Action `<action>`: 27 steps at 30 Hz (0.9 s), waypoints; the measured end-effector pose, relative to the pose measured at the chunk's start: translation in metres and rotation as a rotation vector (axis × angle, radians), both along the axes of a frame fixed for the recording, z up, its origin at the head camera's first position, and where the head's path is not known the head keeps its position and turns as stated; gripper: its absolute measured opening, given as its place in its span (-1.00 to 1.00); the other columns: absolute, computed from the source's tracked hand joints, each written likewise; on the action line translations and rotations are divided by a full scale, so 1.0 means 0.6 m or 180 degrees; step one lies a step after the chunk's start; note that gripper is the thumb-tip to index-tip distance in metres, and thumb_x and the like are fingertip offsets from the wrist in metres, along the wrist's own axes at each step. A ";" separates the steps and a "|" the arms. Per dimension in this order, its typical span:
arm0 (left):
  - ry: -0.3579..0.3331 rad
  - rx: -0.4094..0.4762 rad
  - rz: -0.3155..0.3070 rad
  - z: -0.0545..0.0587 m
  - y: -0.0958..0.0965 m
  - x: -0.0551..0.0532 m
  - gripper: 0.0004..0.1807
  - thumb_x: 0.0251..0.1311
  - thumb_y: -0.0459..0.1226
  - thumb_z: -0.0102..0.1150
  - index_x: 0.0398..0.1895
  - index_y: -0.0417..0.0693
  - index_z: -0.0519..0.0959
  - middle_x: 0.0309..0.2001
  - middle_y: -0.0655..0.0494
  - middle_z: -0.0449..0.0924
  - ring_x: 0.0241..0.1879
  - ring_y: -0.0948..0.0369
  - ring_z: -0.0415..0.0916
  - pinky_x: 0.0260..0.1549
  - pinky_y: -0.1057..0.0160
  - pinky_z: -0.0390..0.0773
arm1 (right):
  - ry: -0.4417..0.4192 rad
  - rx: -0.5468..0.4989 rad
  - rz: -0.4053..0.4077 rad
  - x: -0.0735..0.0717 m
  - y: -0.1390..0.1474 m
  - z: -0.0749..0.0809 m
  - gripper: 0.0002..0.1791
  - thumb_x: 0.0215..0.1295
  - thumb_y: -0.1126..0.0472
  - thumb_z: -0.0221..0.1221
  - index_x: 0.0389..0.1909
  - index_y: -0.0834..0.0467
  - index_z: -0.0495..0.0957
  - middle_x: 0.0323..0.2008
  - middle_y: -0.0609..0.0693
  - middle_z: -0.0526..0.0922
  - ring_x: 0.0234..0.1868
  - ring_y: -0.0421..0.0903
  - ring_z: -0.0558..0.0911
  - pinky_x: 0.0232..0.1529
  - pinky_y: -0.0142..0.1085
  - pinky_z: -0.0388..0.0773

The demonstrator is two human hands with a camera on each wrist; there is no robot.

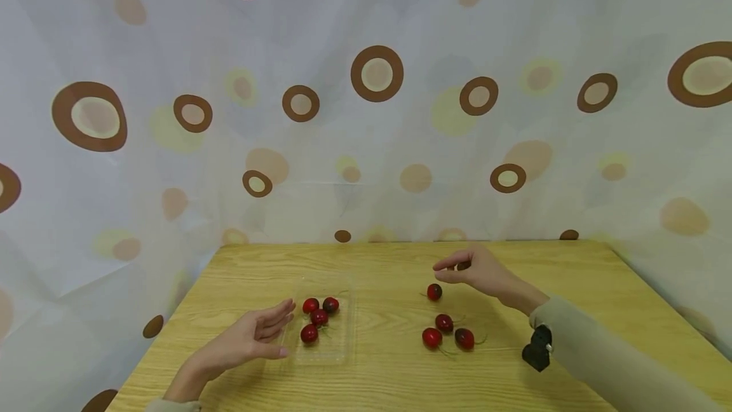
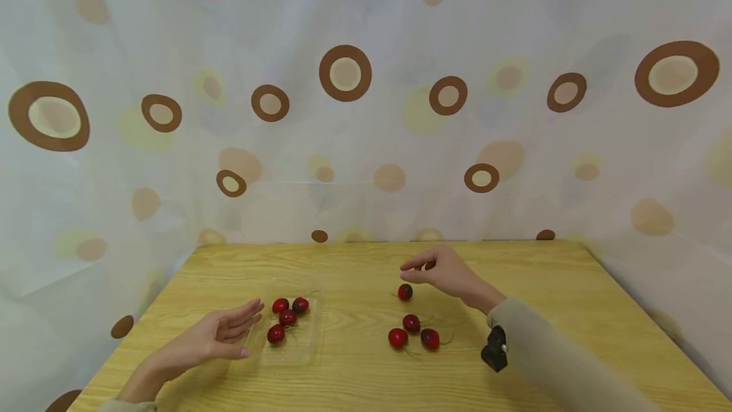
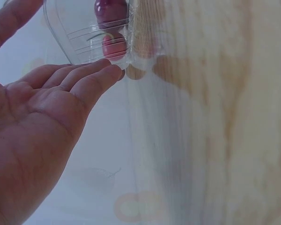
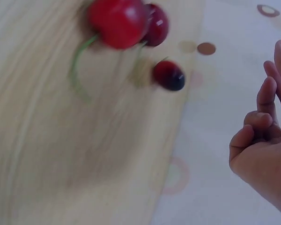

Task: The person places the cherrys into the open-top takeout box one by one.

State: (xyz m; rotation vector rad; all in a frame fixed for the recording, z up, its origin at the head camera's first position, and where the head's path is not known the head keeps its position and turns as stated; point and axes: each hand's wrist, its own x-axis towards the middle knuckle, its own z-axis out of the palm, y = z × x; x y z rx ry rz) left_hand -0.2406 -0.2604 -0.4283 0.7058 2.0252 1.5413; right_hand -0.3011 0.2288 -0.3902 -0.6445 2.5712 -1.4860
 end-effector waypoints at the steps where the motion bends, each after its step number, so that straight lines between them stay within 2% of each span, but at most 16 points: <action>1: -0.0003 -0.0002 0.0001 0.000 0.000 0.000 -0.02 0.50 -0.36 0.22 0.66 -0.39 -0.27 0.65 -0.35 -0.31 0.60 -0.29 -0.26 0.44 0.06 0.30 | -0.0034 0.0013 0.0018 0.003 0.011 -0.004 -0.68 0.46 0.11 0.36 0.08 0.21 0.78 0.08 0.12 0.73 -0.02 0.03 0.64 0.08 0.04 0.61; 6: -0.0026 0.0005 -0.0003 -0.001 0.000 0.001 -0.02 0.51 -0.36 0.21 0.66 -0.39 -0.26 0.64 -0.37 -0.30 0.59 -0.30 -0.26 0.43 -0.01 0.31 | -0.0173 0.0093 0.0121 0.019 0.055 -0.023 -0.63 0.45 0.13 0.37 0.13 0.29 0.74 0.02 0.15 0.72 -0.08 0.06 0.59 -0.06 -0.05 0.61; 10: -0.0008 0.0010 -0.0014 -0.001 0.000 0.000 -0.03 0.51 -0.36 0.21 0.66 -0.40 -0.26 0.64 -0.38 -0.30 0.59 -0.31 -0.25 0.44 -0.07 0.27 | -0.0270 0.0208 0.0167 0.030 0.078 -0.035 -0.60 0.45 0.14 0.37 0.15 0.31 0.72 -0.06 0.12 0.71 -0.19 0.03 0.49 -0.22 -0.17 0.51; 12: 0.0014 0.0004 -0.0018 0.000 0.000 0.000 -0.03 0.51 -0.36 0.21 0.66 -0.40 -0.26 0.64 -0.38 -0.30 0.59 -0.31 -0.25 0.44 -0.02 0.28 | -0.0286 0.0253 0.0186 0.033 0.085 -0.039 -0.60 0.45 0.14 0.37 0.16 0.31 0.72 -0.07 0.11 0.70 -0.20 0.03 0.47 -0.23 -0.19 0.48; 17: 0.0058 -0.0023 0.0005 0.002 -0.002 0.000 -0.02 0.50 -0.35 0.22 0.66 -0.40 -0.26 0.64 -0.38 -0.29 0.59 -0.31 -0.24 0.41 0.10 0.35 | -0.0302 0.0233 0.0242 0.026 0.088 -0.055 -0.66 0.46 0.19 0.36 0.13 0.29 0.74 -0.05 0.14 0.70 -0.17 0.01 0.48 -0.23 -0.25 0.44; 23: 0.0010 0.0016 -0.0007 0.000 -0.002 0.000 -0.03 0.51 -0.37 0.21 0.66 -0.40 -0.26 0.64 -0.37 -0.30 0.59 -0.30 -0.25 0.44 -0.03 0.28 | -0.0299 0.0181 0.0369 0.016 0.084 -0.075 -0.72 0.43 0.25 0.37 0.06 0.29 0.78 -0.11 0.13 0.72 -0.19 0.01 0.55 -0.21 -0.29 0.45; 27: 0.0006 0.0033 -0.0028 0.000 -0.001 0.000 -0.03 0.50 -0.37 0.21 0.66 -0.41 -0.26 0.64 -0.36 -0.31 0.60 -0.29 -0.26 0.45 0.03 0.25 | -0.0284 0.0166 0.0422 0.012 0.082 -0.084 -0.75 0.40 0.27 0.39 0.03 0.29 0.79 -0.16 0.12 0.71 -0.19 0.02 0.58 -0.20 -0.30 0.46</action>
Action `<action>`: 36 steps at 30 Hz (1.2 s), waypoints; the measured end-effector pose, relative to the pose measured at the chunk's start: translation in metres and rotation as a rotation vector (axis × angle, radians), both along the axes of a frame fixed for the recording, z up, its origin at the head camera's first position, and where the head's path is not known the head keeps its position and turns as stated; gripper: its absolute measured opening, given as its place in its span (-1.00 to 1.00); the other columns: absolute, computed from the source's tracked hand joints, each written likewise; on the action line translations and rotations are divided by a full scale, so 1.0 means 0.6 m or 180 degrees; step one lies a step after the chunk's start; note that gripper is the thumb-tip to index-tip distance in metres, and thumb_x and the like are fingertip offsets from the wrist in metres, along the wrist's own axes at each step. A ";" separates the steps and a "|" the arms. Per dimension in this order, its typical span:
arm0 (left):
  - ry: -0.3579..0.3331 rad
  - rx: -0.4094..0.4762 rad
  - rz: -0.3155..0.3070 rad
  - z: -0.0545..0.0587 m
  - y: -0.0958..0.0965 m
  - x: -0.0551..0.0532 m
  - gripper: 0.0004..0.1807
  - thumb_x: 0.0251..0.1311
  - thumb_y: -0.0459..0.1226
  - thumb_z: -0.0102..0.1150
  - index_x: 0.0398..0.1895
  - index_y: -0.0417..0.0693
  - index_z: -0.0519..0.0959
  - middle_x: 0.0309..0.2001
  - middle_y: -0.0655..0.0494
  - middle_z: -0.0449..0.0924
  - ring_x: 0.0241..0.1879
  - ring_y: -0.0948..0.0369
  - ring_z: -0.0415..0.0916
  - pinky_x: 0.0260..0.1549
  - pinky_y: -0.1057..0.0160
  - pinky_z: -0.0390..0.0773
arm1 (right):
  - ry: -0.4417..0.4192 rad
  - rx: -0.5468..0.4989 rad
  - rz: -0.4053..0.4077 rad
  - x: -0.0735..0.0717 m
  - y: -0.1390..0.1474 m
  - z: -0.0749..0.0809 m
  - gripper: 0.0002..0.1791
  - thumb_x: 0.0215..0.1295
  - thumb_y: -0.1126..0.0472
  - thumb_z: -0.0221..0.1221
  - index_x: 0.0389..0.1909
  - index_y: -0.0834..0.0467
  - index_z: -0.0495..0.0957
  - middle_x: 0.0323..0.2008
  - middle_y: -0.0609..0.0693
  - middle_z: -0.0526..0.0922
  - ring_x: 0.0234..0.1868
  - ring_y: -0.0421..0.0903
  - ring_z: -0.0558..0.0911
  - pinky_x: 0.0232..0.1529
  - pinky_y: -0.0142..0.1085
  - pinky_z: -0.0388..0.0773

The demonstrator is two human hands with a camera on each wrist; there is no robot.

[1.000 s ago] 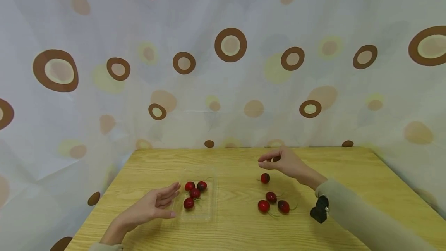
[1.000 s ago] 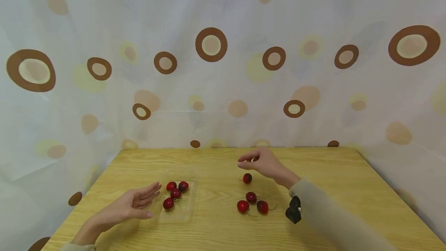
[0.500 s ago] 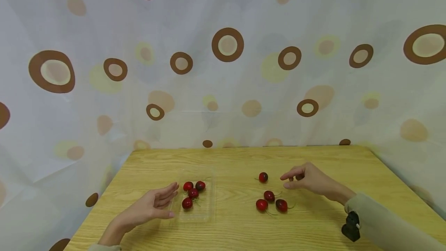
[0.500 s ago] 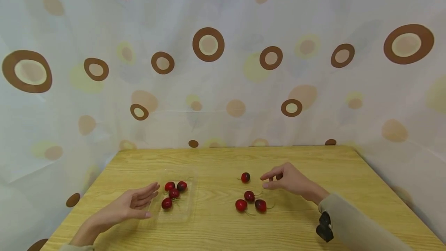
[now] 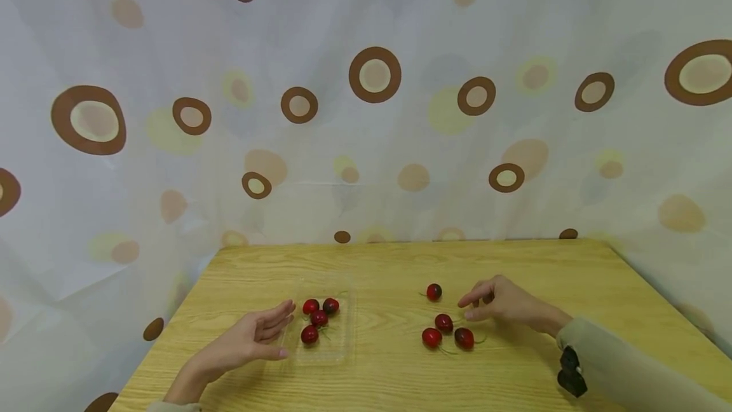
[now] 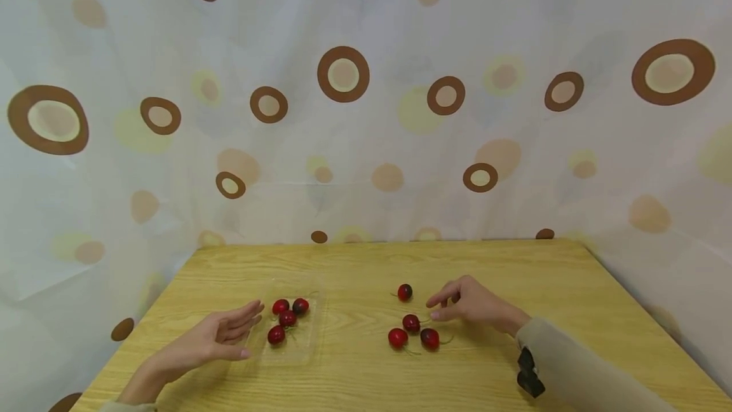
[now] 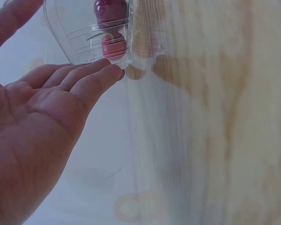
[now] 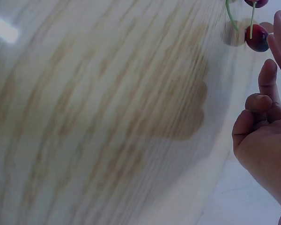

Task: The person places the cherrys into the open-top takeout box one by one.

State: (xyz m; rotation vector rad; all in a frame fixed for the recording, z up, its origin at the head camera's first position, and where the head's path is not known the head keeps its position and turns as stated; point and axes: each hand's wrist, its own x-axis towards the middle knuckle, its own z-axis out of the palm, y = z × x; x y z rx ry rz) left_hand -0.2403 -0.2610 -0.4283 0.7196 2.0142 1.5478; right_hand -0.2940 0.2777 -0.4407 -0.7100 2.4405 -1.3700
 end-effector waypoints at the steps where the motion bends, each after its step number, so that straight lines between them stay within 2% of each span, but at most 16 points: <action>1: -0.0002 0.0003 -0.0002 0.000 0.000 0.000 -0.03 0.50 -0.37 0.21 0.66 -0.41 -0.26 0.64 -0.36 -0.31 0.60 -0.29 -0.26 0.45 0.05 0.25 | -0.0003 0.0008 0.0001 -0.001 -0.001 -0.002 -0.75 0.40 0.27 0.39 0.02 0.29 0.79 -0.15 0.12 0.71 -0.19 0.02 0.58 -0.20 -0.30 0.46; 5: -0.0019 0.0016 0.0001 0.001 0.001 0.002 -0.03 0.50 -0.37 0.21 0.66 -0.41 -0.26 0.64 -0.35 -0.31 0.60 -0.28 -0.27 0.46 0.06 0.24 | -0.0023 0.0058 -0.0027 -0.006 -0.004 -0.007 -0.76 0.38 0.26 0.41 0.00 0.26 0.81 -0.12 0.11 0.71 -0.14 0.02 0.56 -0.17 -0.30 0.45; 13: -0.0031 0.0030 -0.0019 0.002 0.002 0.002 -0.04 0.51 -0.38 0.19 0.66 -0.41 -0.27 0.64 -0.35 -0.33 0.60 -0.28 -0.28 0.48 -0.06 0.17 | -0.0057 0.0086 0.0004 -0.004 -0.011 -0.010 -0.77 0.36 0.25 0.43 -0.04 0.26 0.82 -0.11 0.12 0.71 -0.12 0.03 0.56 -0.17 -0.29 0.47; 19: -0.0005 0.0007 -0.0008 0.002 0.002 0.002 -0.03 0.50 -0.37 0.20 0.65 -0.43 -0.27 0.64 -0.37 -0.32 0.60 -0.30 -0.28 0.48 -0.11 0.15 | 0.0005 0.0129 0.0038 -0.002 -0.014 -0.009 -0.81 0.35 0.25 0.44 -0.08 0.24 0.83 -0.15 0.11 0.71 -0.19 0.00 0.57 -0.22 -0.32 0.48; 28: -0.0031 0.0006 -0.0004 0.001 0.002 0.001 -0.03 0.50 -0.38 0.21 0.66 -0.43 -0.27 0.64 -0.37 -0.32 0.60 -0.30 -0.28 0.47 -0.06 0.17 | -0.0013 0.0135 0.0073 -0.003 -0.020 -0.011 -0.85 0.34 0.27 0.44 -0.13 0.21 0.85 -0.18 0.10 0.69 -0.21 -0.01 0.54 -0.23 -0.32 0.47; 36: -0.0011 -0.0023 0.0011 0.002 0.002 0.001 -0.03 0.50 -0.36 0.21 0.66 -0.42 -0.26 0.64 -0.36 -0.30 0.60 -0.29 -0.26 0.47 -0.14 0.16 | 0.0029 0.0080 0.0183 -0.005 -0.019 -0.012 -0.87 0.34 0.31 0.43 -0.16 0.25 0.85 -0.22 0.11 0.68 -0.24 -0.04 0.53 -0.23 -0.33 0.47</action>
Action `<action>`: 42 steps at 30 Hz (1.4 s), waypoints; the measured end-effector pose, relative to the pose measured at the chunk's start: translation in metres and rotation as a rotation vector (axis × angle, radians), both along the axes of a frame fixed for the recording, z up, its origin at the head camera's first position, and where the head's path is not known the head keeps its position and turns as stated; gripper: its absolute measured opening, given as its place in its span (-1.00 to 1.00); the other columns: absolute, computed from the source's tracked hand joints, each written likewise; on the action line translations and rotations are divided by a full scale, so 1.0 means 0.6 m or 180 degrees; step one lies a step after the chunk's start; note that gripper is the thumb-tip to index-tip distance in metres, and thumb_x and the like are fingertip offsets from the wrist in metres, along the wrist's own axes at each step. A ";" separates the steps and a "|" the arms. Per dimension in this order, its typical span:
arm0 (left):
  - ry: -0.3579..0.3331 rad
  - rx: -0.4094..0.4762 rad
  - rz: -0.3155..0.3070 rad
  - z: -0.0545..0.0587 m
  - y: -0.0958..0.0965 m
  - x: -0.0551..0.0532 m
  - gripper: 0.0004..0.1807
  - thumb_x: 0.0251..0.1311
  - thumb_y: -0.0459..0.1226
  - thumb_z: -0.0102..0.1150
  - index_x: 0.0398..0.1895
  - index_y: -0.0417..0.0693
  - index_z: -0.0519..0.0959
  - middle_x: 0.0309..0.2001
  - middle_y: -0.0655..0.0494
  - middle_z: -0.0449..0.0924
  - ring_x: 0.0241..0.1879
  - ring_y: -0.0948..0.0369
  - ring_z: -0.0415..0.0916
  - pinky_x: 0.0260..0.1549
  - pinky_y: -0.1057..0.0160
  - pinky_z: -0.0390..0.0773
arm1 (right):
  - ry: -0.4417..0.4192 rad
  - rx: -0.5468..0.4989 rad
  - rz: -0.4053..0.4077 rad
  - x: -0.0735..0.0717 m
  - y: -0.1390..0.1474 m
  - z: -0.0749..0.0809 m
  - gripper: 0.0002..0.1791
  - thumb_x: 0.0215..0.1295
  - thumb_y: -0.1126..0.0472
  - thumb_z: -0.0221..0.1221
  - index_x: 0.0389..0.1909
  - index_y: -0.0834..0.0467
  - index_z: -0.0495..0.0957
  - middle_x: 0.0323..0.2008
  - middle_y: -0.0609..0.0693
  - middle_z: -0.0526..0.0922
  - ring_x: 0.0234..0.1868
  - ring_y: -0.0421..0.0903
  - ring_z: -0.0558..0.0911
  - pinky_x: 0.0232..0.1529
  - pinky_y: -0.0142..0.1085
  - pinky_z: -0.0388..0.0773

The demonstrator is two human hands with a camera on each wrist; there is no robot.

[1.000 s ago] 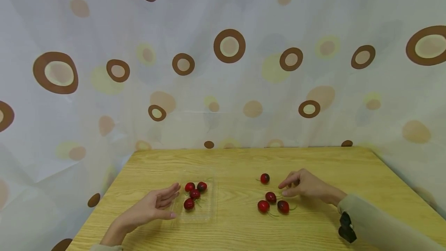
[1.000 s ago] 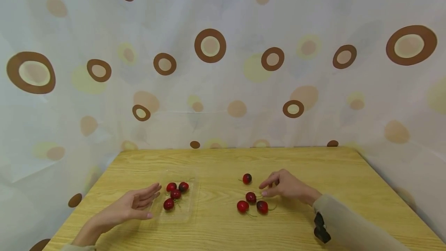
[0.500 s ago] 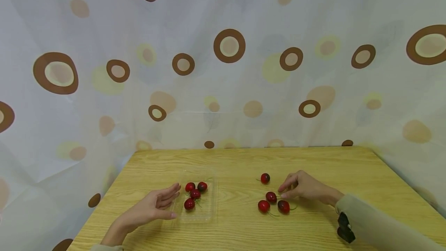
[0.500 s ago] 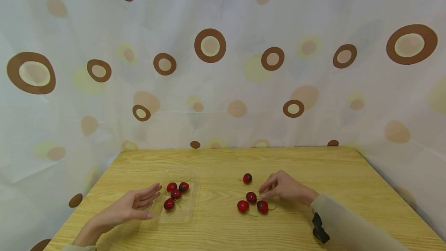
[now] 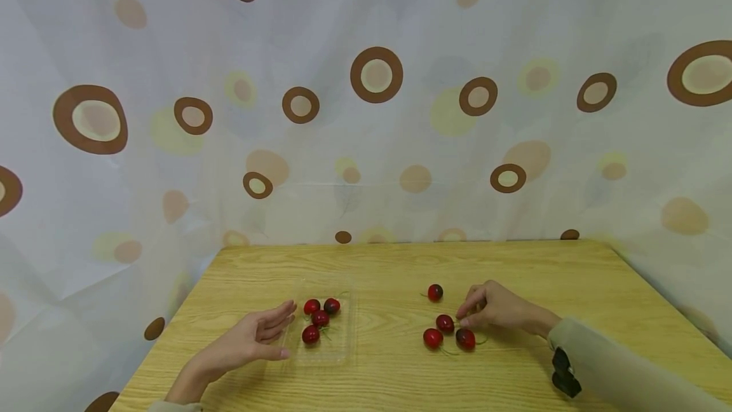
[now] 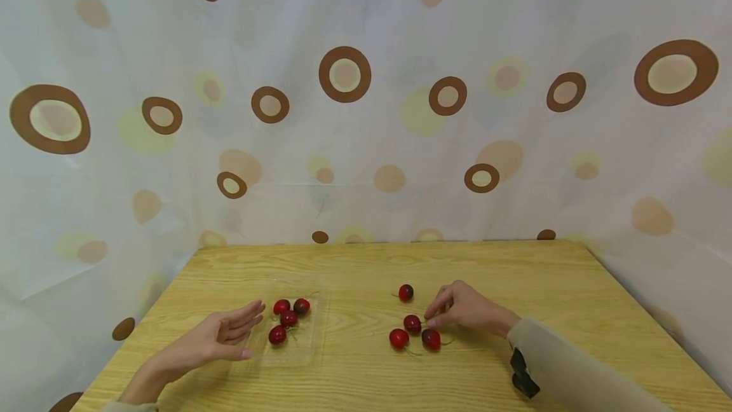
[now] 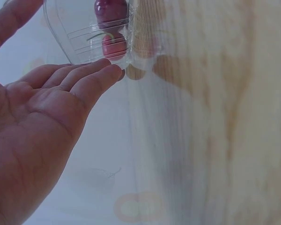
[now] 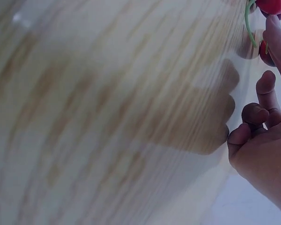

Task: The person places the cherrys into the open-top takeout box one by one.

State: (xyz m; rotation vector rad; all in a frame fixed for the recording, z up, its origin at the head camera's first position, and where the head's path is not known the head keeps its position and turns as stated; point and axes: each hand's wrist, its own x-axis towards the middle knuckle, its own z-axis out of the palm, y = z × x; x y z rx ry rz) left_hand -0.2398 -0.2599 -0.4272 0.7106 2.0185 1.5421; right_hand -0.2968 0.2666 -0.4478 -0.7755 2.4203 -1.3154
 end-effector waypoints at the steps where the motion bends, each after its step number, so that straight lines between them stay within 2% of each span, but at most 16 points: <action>1: 0.0005 -0.0001 0.0002 0.000 0.000 0.000 -0.03 0.50 -0.36 0.21 0.66 -0.42 -0.26 0.64 -0.36 -0.30 0.60 -0.29 -0.26 0.47 -0.14 0.16 | 0.0017 -0.0006 0.0022 -0.001 0.000 -0.001 -0.87 0.34 0.31 0.42 -0.16 0.26 0.85 -0.22 0.11 0.68 -0.24 -0.04 0.54 -0.23 -0.33 0.47; 9: -0.0017 0.0016 0.0009 0.001 0.000 0.000 -0.03 0.50 -0.37 0.21 0.66 -0.41 -0.25 0.64 -0.36 -0.30 0.60 -0.29 -0.26 0.47 -0.07 0.18 | 0.0084 -0.0004 0.0088 -0.008 0.000 -0.009 -0.90 0.33 0.34 0.42 -0.19 0.24 0.85 -0.23 0.09 0.69 -0.20 -0.02 0.56 -0.18 -0.31 0.49; 21: -0.0011 0.0015 0.0002 0.002 0.000 0.001 -0.03 0.51 -0.36 0.20 0.66 -0.40 -0.26 0.65 -0.35 -0.31 0.60 -0.29 -0.27 0.48 -0.18 0.10 | 0.0151 0.0031 0.0063 -0.004 -0.002 -0.004 -0.94 0.32 0.31 0.43 -0.26 0.21 0.86 -0.27 0.06 0.68 -0.23 -0.06 0.54 -0.20 -0.32 0.44; 28: -0.0032 0.0002 0.0019 0.001 0.000 0.001 -0.03 0.51 -0.36 0.21 0.67 -0.40 -0.25 0.65 -0.34 -0.30 0.60 -0.28 -0.25 0.48 -0.17 0.12 | 0.0102 0.0113 -0.0067 0.000 -0.005 0.006 -0.94 0.33 0.27 0.44 -0.25 0.17 0.86 -0.24 0.07 0.67 -0.21 -0.02 0.53 -0.21 -0.30 0.42; 33: -0.0030 0.0005 0.0019 0.001 0.000 0.001 -0.03 0.50 -0.36 0.22 0.66 -0.40 -0.25 0.65 -0.34 -0.29 0.60 -0.28 -0.25 0.48 -0.16 0.11 | 0.0173 0.0147 -0.0149 -0.003 -0.007 0.016 -0.92 0.36 0.26 0.42 -0.23 0.17 0.86 -0.24 0.05 0.68 -0.22 -0.03 0.53 -0.21 -0.29 0.40; 42: -0.0023 0.0040 -0.0003 -0.002 -0.002 -0.002 -0.03 0.50 -0.37 0.21 0.66 -0.41 -0.25 0.65 -0.35 -0.30 0.60 -0.27 -0.25 0.48 0.03 0.20 | 0.0157 0.0016 -0.0160 -0.006 -0.024 0.050 -0.85 0.42 0.20 0.38 -0.17 0.20 0.84 -0.22 0.05 0.69 -0.27 -0.02 0.51 -0.29 -0.29 0.46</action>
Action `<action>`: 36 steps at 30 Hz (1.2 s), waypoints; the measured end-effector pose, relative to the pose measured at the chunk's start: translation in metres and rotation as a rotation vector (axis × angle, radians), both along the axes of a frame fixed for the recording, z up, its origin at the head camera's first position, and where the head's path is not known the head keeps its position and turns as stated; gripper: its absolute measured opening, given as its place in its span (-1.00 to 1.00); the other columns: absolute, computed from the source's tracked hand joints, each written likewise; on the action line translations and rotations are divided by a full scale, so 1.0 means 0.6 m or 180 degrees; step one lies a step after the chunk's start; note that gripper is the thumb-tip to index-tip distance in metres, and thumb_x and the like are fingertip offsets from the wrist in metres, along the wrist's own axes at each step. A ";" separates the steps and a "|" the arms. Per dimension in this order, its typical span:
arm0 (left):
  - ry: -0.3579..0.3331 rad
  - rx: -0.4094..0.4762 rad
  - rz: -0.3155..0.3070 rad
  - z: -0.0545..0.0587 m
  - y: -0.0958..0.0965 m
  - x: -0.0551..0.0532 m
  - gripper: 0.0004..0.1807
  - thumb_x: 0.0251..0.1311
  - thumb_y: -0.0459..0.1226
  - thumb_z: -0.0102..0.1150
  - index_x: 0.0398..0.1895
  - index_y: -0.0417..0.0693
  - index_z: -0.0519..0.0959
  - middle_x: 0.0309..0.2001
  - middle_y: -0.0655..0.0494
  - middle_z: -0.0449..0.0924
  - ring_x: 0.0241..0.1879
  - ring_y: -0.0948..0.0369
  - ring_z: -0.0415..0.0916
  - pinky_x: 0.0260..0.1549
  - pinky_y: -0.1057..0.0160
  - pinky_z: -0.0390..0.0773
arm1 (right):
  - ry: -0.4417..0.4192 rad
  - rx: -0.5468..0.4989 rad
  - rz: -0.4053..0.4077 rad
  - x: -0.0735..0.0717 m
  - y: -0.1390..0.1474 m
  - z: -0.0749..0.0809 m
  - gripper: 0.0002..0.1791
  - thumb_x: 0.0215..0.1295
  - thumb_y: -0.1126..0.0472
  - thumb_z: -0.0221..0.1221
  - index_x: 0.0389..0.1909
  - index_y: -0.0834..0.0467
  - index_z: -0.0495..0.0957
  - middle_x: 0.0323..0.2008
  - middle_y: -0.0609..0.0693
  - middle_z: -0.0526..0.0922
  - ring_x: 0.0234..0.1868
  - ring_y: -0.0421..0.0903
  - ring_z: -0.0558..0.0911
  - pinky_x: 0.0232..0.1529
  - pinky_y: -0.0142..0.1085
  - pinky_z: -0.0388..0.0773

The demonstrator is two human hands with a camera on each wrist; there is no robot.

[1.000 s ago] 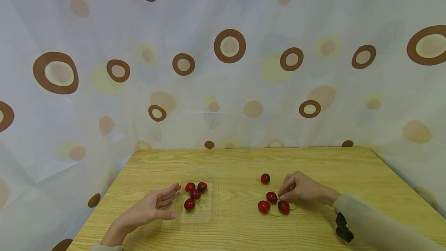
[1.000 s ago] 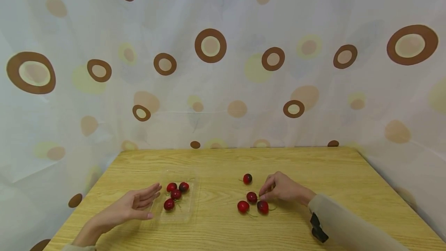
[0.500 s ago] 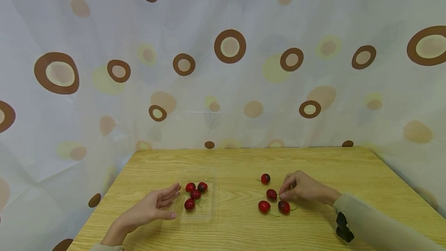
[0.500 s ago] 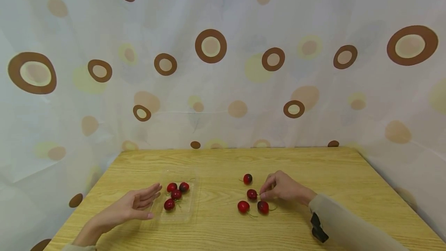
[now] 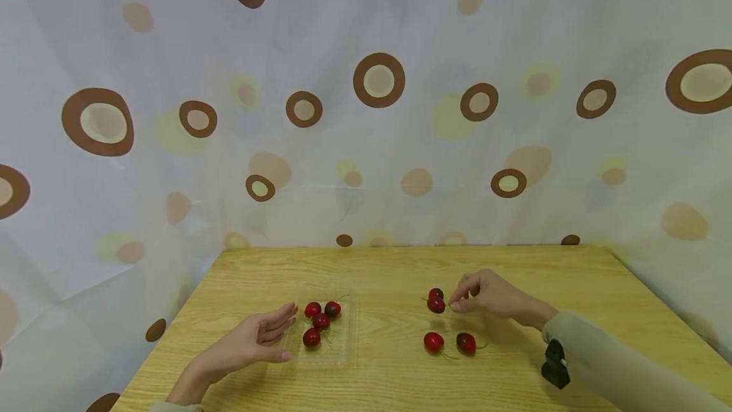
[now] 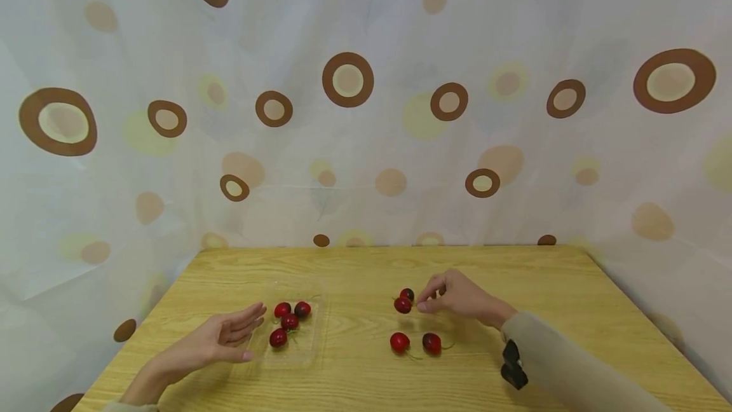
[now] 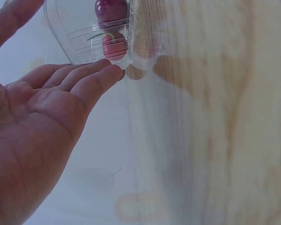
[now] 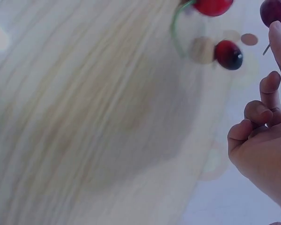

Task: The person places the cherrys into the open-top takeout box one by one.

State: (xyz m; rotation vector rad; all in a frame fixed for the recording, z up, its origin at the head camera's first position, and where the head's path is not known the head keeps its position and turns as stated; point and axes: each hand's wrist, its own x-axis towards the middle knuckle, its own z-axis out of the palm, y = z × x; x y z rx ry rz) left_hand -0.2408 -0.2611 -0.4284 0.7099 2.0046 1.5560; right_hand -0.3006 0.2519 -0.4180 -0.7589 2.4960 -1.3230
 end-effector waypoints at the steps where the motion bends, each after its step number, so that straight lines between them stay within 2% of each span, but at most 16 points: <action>1: 0.0002 -0.0003 -0.0003 0.000 0.000 0.000 -0.03 0.50 -0.37 0.21 0.66 -0.41 -0.25 0.65 -0.36 -0.30 0.60 -0.27 -0.25 0.47 0.05 0.21 | -0.0017 -0.0007 -0.0009 0.000 -0.004 0.002 -0.84 0.42 0.19 0.38 -0.17 0.19 0.84 -0.22 0.05 0.70 -0.27 -0.02 0.51 -0.28 -0.28 0.48; 7: 0.0027 -0.0017 -0.0007 -0.001 -0.001 0.001 -0.04 0.51 -0.36 0.21 0.66 -0.42 -0.25 0.64 -0.36 -0.30 0.60 -0.28 -0.25 0.48 0.00 0.18 | -0.0125 -0.0074 -0.0025 -0.004 -0.037 0.016 -0.83 0.43 0.15 0.38 -0.15 0.16 0.83 -0.14 0.03 0.73 -0.15 0.03 0.59 -0.12 -0.05 0.58; 11: 0.0008 -0.0024 -0.0007 -0.002 -0.001 0.003 -0.04 0.52 -0.36 0.20 0.66 -0.41 -0.26 0.64 -0.36 -0.30 0.60 -0.29 -0.25 0.48 -0.06 0.16 | -0.0120 -0.0129 0.0059 -0.010 -0.061 0.021 -0.80 0.43 0.16 0.38 -0.13 0.23 0.82 -0.17 0.05 0.75 -0.13 0.11 0.63 -0.06 0.00 0.59; 15: 0.0009 -0.0021 0.0005 -0.002 -0.001 0.003 -0.04 0.51 -0.36 0.20 0.66 -0.42 -0.25 0.64 -0.36 -0.30 0.60 -0.29 -0.24 0.48 -0.06 0.15 | -0.0131 -0.0163 0.0055 -0.015 -0.086 0.027 -0.77 0.42 0.14 0.39 -0.12 0.25 0.81 -0.21 0.04 0.75 -0.19 0.20 0.63 -0.11 -0.02 0.61; 19: 0.0035 -0.0005 0.0011 -0.002 -0.001 0.001 -0.04 0.50 -0.37 0.22 0.66 -0.43 -0.24 0.64 -0.37 -0.29 0.60 -0.29 -0.24 0.48 -0.06 0.15 | -0.0139 -0.0180 0.0003 -0.016 -0.114 0.037 -0.74 0.41 0.12 0.40 -0.11 0.26 0.80 -0.19 0.03 0.73 -0.22 0.10 0.56 -0.16 -0.05 0.55; 23: 0.0061 0.0000 0.0007 -0.001 -0.001 0.000 -0.03 0.49 -0.37 0.22 0.65 -0.45 -0.24 0.64 -0.39 -0.29 0.60 -0.30 -0.24 0.48 -0.01 0.16 | -0.0153 -0.0201 0.0006 -0.017 -0.146 0.044 -0.73 0.40 0.11 0.42 -0.10 0.26 0.80 -0.15 0.01 0.74 -0.15 0.01 0.52 -0.07 -0.03 0.49; 29: 0.0033 0.0019 0.0001 0.000 -0.001 0.001 -0.03 0.50 -0.37 0.22 0.65 -0.45 -0.25 0.64 -0.39 -0.30 0.60 -0.30 -0.26 0.48 0.06 0.18 | -0.0024 -0.0227 0.0123 -0.021 -0.194 0.047 -0.78 0.39 0.15 0.42 -0.14 0.24 0.83 -0.19 -0.02 0.74 -0.21 -0.04 0.51 -0.11 -0.16 0.48; 36: 0.0036 0.0007 0.0021 0.000 -0.002 0.001 -0.03 0.49 -0.37 0.23 0.66 -0.43 -0.24 0.64 -0.37 -0.29 0.60 -0.28 -0.24 0.49 -0.05 0.14 | -0.0009 -0.0233 0.0149 -0.020 -0.243 0.047 -0.84 0.38 0.17 0.43 -0.20 0.20 0.84 -0.20 -0.05 0.72 -0.21 -0.05 0.53 -0.11 -0.17 0.51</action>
